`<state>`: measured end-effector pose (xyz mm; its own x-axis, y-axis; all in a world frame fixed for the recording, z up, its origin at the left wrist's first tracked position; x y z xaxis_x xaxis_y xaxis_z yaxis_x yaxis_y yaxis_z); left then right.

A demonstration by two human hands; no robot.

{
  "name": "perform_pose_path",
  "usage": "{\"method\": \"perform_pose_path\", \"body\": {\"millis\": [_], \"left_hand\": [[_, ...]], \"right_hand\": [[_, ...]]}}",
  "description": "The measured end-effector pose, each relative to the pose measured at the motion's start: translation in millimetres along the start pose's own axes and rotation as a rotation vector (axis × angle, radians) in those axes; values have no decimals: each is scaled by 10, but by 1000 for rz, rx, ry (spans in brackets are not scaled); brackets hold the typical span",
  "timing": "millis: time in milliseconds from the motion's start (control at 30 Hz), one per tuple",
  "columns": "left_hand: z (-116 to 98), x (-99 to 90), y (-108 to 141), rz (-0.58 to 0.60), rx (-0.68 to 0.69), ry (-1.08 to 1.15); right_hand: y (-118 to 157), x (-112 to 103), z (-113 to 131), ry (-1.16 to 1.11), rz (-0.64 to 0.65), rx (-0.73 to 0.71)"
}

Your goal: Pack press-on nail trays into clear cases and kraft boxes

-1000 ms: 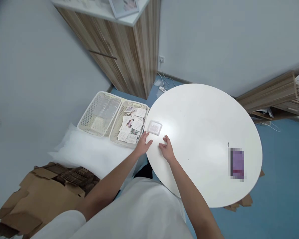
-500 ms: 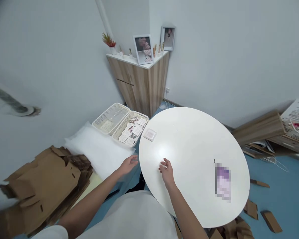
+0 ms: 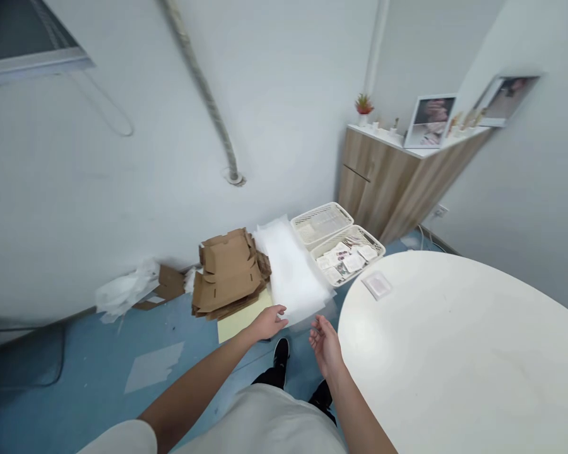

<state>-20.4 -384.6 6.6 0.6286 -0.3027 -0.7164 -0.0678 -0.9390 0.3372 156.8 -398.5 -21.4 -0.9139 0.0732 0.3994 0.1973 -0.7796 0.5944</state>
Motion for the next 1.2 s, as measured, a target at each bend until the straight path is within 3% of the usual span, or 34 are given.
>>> {"method": "perform_pose_path", "body": {"millis": [133, 233, 333, 467, 667, 800, 967, 1100, 1200], "left_hand": [[147, -675, 213, -219, 112, -90], [288, -1079, 411, -306, 171, -208], [622, -1293, 523, -264, 102, -373], [1111, -1359, 577, -113, 16, -523], [1308, -1316, 554, -5, 92, -590], [1284, -1451, 543, -89, 161, -578], [1278, -1652, 645, -229, 283, -501], [1267, -1694, 747, -259, 324, -470], [1189, -1719, 794, -266, 365, -459]], "right_hand": [[-189, 721, 17, 235, 96, -32], [-367, 1201, -6, 503, 110, -115], [-550, 1668, -32, 791, 202, -250], [-705, 2102, -5, 1131, 326, -415], [-905, 2394, 76, 1350, 311, -399], [-1031, 2524, 259, 1429, 157, -404], [-1175, 2442, 483, 1472, -8, -260], [-1240, 2330, 470, 1436, 16, -139], [-1234, 2292, 443, 1382, 27, -137]]}}
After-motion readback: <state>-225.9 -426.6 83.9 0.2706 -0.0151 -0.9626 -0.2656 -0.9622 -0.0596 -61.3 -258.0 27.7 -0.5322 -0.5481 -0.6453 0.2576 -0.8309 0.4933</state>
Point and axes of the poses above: each hand's wrist, its own y-axis away from the middle knuckle, its own x-axis out of the palm, z = x × y, the point moved 10 cm from there along -y, towards the middle knuckle, and after that the axes turned 3 degrees about x, right-handed, at the moved point
